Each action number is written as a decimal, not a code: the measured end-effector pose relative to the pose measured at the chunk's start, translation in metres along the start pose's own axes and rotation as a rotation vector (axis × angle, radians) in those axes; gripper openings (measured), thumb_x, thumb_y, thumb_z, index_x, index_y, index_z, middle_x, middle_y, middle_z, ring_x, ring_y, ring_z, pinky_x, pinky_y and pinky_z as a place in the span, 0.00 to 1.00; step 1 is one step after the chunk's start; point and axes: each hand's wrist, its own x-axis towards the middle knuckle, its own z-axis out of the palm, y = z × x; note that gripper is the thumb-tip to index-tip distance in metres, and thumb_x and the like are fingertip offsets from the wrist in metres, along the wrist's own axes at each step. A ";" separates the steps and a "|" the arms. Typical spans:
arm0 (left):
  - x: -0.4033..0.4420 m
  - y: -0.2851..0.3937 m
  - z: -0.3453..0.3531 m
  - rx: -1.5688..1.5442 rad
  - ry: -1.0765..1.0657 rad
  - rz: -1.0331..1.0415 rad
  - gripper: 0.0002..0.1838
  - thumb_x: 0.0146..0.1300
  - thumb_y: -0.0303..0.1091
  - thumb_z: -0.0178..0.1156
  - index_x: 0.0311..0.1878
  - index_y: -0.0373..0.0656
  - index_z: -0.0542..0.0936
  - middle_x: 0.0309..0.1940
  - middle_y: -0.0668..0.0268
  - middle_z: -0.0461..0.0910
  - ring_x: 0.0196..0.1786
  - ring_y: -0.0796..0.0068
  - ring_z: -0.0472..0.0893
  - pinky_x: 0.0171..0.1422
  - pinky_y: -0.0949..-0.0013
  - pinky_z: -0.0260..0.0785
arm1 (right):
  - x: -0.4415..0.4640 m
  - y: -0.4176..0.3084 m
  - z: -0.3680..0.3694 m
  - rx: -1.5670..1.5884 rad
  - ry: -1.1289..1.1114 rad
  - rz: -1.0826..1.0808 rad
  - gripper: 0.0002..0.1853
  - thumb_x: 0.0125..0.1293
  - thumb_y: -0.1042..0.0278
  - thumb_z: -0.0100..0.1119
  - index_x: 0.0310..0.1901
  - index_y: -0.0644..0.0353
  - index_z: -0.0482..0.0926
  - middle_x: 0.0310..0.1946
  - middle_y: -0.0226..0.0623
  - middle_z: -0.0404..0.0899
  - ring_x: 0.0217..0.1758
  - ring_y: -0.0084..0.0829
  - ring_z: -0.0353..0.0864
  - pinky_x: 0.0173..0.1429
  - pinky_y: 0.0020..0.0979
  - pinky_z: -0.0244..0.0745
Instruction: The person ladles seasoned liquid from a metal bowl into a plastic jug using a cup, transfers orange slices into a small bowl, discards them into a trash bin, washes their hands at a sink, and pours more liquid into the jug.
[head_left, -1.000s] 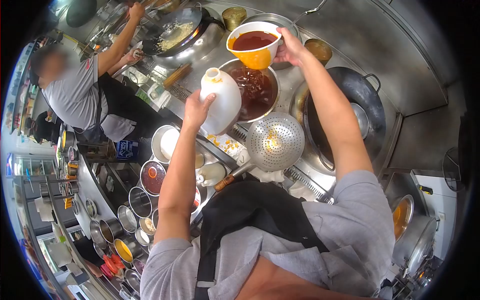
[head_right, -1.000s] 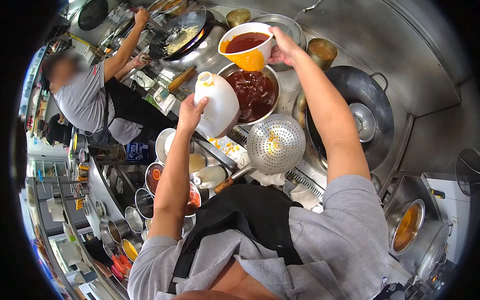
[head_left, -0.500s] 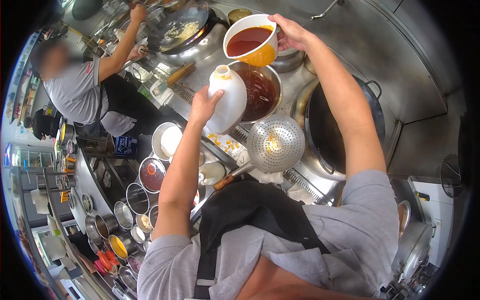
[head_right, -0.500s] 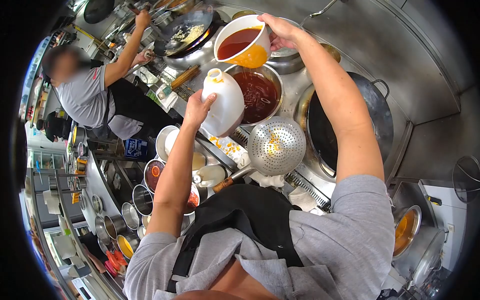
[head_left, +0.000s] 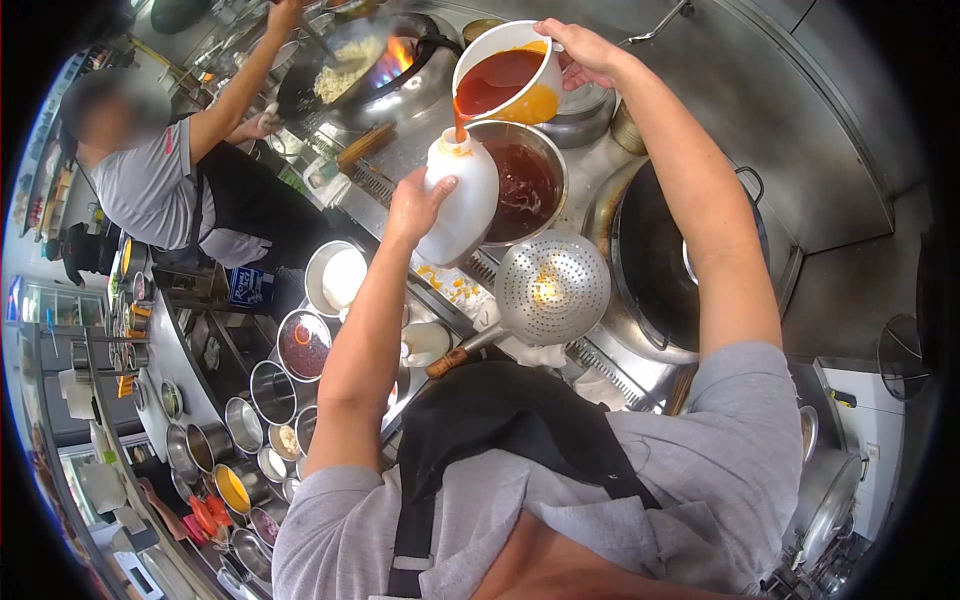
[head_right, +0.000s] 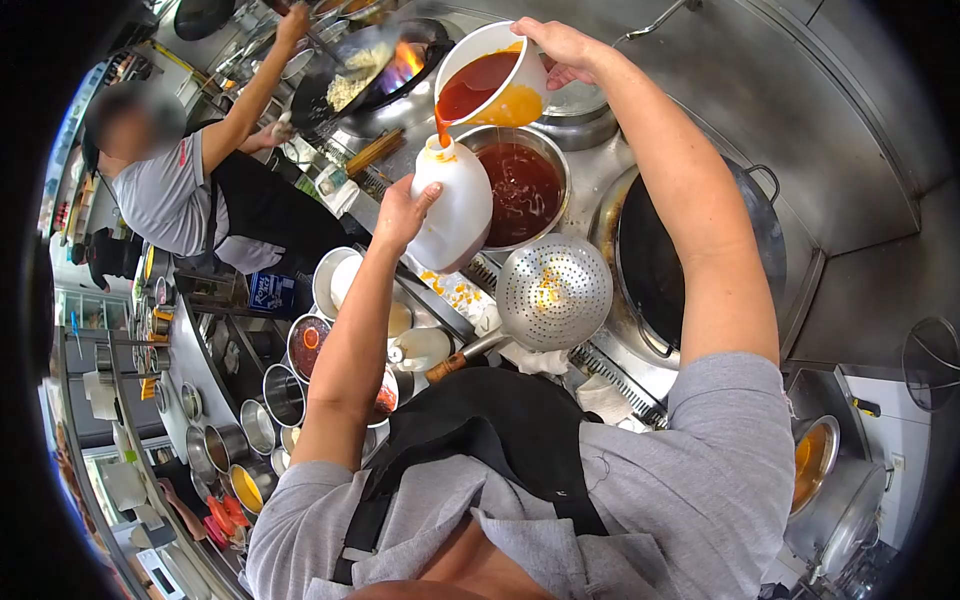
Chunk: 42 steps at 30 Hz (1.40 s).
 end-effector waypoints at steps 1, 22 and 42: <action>0.001 -0.002 0.001 0.014 0.011 0.020 0.25 0.60 0.48 0.68 0.49 0.34 0.81 0.37 0.47 0.84 0.39 0.54 0.83 0.47 0.57 0.73 | -0.001 -0.002 -0.001 -0.001 -0.035 -0.007 0.39 0.64 0.31 0.45 0.66 0.56 0.67 0.42 0.52 0.75 0.33 0.32 0.73 0.42 0.34 0.75; 0.004 -0.012 0.001 0.042 0.034 0.052 0.28 0.60 0.50 0.68 0.49 0.32 0.80 0.39 0.44 0.83 0.42 0.48 0.83 0.50 0.55 0.72 | 0.006 -0.033 -0.012 -0.071 -0.022 0.024 0.31 0.71 0.44 0.43 0.54 0.70 0.75 0.42 0.58 0.76 0.34 0.49 0.81 0.38 0.48 0.80; -0.003 -0.001 -0.002 0.014 0.017 0.032 0.25 0.61 0.48 0.67 0.48 0.33 0.81 0.36 0.48 0.84 0.39 0.53 0.84 0.48 0.57 0.73 | 0.000 -0.066 -0.016 -0.261 0.060 -0.030 0.31 0.72 0.41 0.40 0.49 0.66 0.80 0.31 0.47 0.81 0.29 0.39 0.82 0.34 0.41 0.81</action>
